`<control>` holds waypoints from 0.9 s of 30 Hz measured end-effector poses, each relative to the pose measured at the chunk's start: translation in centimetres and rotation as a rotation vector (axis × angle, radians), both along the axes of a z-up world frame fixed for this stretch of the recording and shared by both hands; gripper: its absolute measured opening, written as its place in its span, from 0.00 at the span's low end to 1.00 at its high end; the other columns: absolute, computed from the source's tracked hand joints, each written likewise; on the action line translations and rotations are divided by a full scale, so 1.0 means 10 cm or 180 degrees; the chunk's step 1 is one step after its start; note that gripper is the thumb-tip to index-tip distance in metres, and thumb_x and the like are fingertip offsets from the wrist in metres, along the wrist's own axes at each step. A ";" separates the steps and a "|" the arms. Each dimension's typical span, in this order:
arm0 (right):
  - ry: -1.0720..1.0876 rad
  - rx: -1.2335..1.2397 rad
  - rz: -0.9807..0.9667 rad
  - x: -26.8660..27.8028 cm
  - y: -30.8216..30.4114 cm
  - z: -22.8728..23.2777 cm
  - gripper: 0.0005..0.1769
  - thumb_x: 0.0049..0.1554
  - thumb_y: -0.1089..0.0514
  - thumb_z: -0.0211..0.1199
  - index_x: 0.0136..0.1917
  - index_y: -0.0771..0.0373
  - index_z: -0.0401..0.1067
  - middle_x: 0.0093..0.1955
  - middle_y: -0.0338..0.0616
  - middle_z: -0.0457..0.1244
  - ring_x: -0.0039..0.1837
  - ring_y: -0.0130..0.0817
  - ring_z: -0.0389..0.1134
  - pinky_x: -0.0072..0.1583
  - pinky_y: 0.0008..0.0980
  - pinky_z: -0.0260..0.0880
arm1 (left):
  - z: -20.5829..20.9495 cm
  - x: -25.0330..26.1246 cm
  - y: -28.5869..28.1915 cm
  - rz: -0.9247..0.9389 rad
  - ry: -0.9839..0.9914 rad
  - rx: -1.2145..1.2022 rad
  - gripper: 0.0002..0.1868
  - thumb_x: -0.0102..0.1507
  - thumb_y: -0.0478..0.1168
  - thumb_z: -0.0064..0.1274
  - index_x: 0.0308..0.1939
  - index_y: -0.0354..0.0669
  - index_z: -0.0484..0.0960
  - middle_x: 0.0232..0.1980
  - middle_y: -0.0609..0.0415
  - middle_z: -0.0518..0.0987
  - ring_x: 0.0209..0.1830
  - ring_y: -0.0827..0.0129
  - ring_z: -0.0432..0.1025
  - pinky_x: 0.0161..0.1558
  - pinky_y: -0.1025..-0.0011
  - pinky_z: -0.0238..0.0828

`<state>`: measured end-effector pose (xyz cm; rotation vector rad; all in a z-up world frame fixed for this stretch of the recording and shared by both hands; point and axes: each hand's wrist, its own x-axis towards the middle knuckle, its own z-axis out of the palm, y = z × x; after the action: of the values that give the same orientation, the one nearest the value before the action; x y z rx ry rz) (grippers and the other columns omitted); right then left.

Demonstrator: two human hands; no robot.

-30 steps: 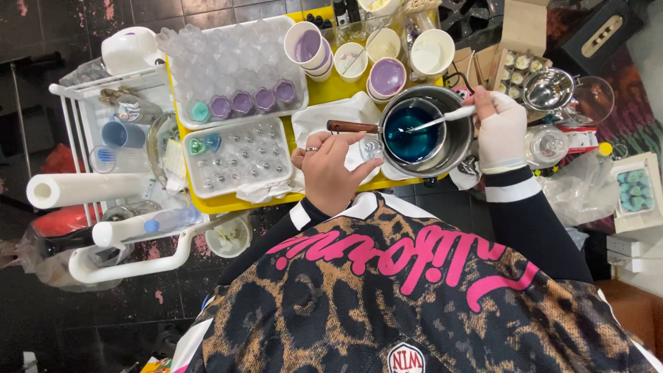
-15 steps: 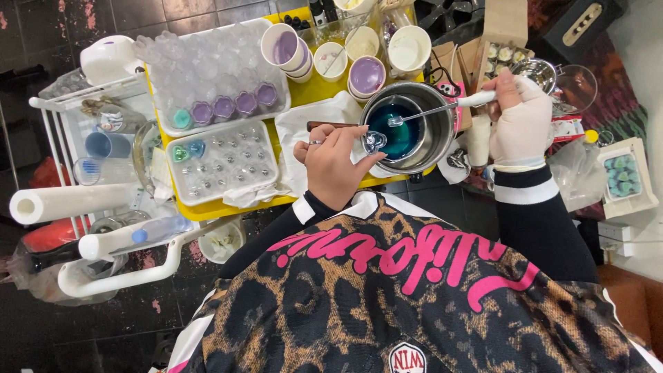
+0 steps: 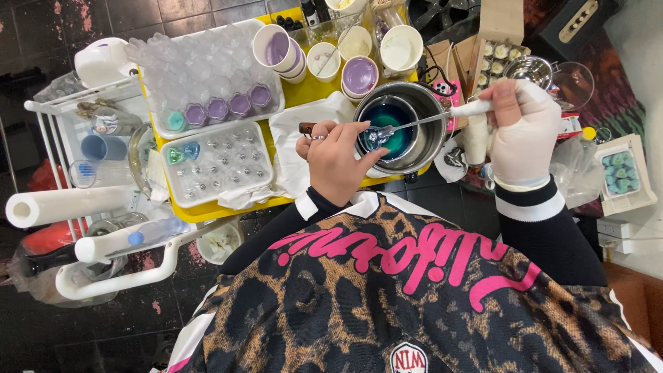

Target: The person wipes the work surface with a tissue, then holds a heart-shaped object on a stick and repeatedly dips it into a pot of melted blue wax, stirring the wax with a rod between dips. They handle small cups and molds arranged on a yellow tray while working at the candle-making station.

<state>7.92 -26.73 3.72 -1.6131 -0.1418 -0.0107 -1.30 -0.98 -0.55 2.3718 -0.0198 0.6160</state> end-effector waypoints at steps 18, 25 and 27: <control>-0.0543 -0.0187 0.0261 -0.20 0.02 0.09 0.21 0.75 0.48 0.61 0.49 0.69 0.72 0.43 0.37 0.66 0.43 0.21 0.64 0.48 0.21 0.63 | 0.06 -0.01 0.02 0.0090 0.0093 0.0061 0.26 0.54 0.57 0.69 0.50 0.50 0.83 0.42 0.60 0.83 0.51 0.61 0.71 0.52 0.55 0.48; -0.0544 0.0012 -0.0319 -0.02 -0.16 -0.11 0.20 0.78 0.50 0.58 0.51 0.70 0.72 0.42 0.38 0.64 0.39 0.19 0.55 0.44 0.21 0.53 | 0.14 -0.05 0.06 0.0102 0.0311 0.0030 0.26 0.53 0.59 0.69 0.48 0.52 0.85 0.36 0.63 0.81 0.48 0.64 0.71 0.49 0.57 0.47; -0.0667 -0.0519 -0.0440 0.06 -0.12 -0.11 0.20 0.77 0.48 0.58 0.51 0.66 0.75 0.36 0.35 0.63 0.36 0.19 0.57 0.39 0.19 0.52 | 0.15 -0.06 0.08 0.0066 0.0384 -0.0043 0.26 0.52 0.59 0.69 0.48 0.53 0.85 0.37 0.63 0.82 0.46 0.66 0.71 0.49 0.57 0.47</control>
<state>8.53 -27.89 2.62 -1.7800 -0.1966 -0.2816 -1.90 -0.19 0.97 2.3945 0.0621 0.4805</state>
